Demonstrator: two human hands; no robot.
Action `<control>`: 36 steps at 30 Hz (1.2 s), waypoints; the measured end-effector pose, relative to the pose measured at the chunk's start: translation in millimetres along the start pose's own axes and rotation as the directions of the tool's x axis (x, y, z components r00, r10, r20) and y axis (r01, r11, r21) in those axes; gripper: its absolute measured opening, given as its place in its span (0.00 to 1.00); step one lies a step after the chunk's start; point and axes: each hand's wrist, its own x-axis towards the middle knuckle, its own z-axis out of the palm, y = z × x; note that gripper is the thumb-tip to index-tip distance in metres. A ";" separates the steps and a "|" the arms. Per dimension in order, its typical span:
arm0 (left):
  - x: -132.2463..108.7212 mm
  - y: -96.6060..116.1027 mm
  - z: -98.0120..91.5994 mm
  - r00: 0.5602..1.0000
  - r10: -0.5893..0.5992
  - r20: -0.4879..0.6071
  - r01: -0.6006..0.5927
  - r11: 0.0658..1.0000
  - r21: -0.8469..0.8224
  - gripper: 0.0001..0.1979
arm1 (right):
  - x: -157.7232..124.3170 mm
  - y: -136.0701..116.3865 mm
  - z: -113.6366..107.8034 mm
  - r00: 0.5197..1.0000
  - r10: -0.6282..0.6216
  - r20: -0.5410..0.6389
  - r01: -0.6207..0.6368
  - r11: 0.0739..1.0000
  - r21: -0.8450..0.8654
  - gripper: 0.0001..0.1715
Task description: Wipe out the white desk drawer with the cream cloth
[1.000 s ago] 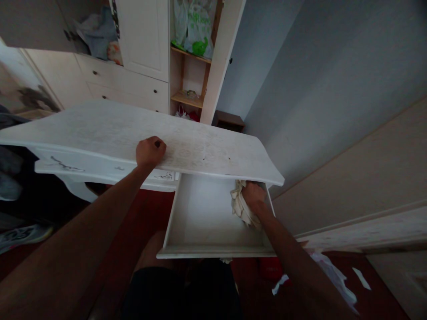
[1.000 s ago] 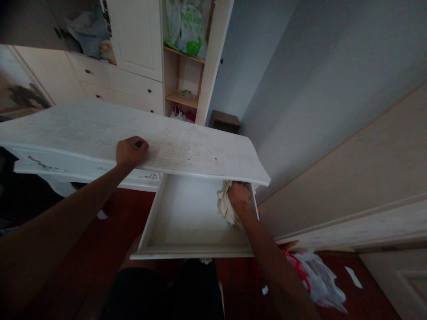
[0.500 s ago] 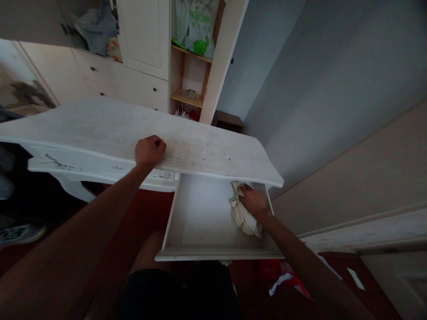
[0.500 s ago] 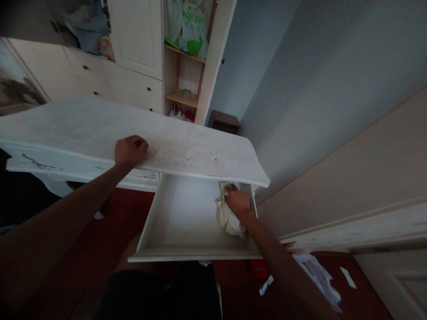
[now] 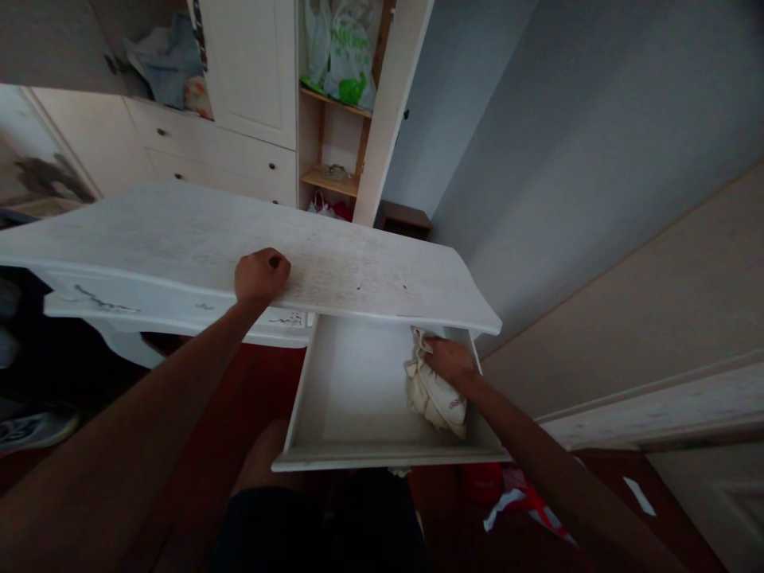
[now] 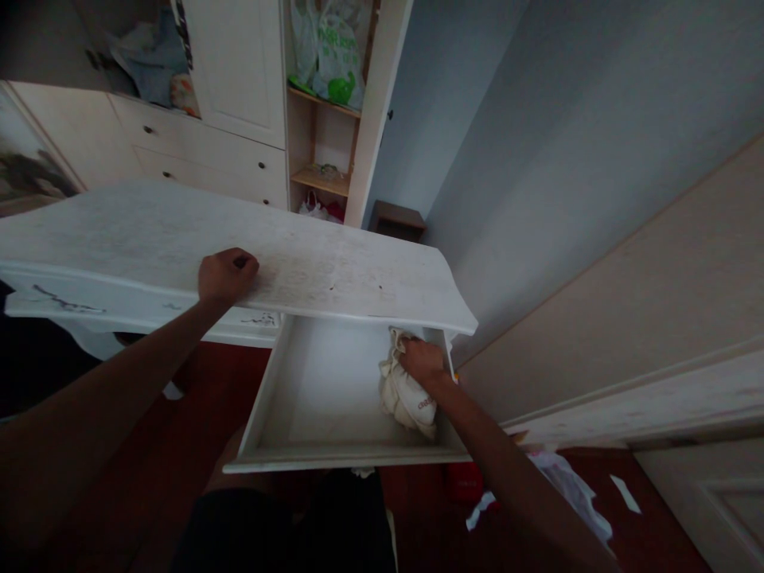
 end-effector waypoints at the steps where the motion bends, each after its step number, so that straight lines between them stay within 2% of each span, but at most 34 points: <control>1: -0.1 0.3 -0.3 1.000 0.004 -0.001 -0.004 1.000 0.005 0.16 | 3.0 -1.9 -1.4 0.999 0.037 -0.007 -0.037 0.999 -0.014 0.21; 4: -0.2 0.5 -0.1 1.000 0.019 -0.010 -0.019 1.000 0.015 0.17 | 13.7 -3.1 -3.6 0.992 0.113 -0.046 -0.115 0.993 -0.029 0.23; 14: 1.7 -4.1 3.9 0.999 0.030 -0.041 -0.029 1.000 0.008 0.15 | 31.6 3.4 1.2 0.978 0.173 -0.120 -0.175 0.985 0.001 0.24; 21: 0.9 -1.9 2.4 0.999 0.023 -0.046 -0.024 1.000 -0.015 0.15 | 29.0 5.0 -1.7 0.980 0.195 -0.040 -0.194 0.980 0.045 0.23; 28: 0.3 -2.3 2.6 0.998 0.031 -0.048 -0.031 0.999 -0.007 0.14 | 7.5 4.1 3.8 0.990 0.130 0.059 -0.135 0.988 0.072 0.23; 31: 0.2 -1.7 2.3 0.999 0.020 -0.036 -0.020 1.000 -0.005 0.15 | -13.1 1.4 8.8 0.993 0.067 0.098 -0.070 0.997 0.024 0.23; 36: -0.7 0.5 0.3 0.999 0.027 -0.021 -0.028 0.999 -0.017 0.16 | -45.0 -5.9 8.9 0.975 0.037 0.221 -0.014 0.995 -0.103 0.20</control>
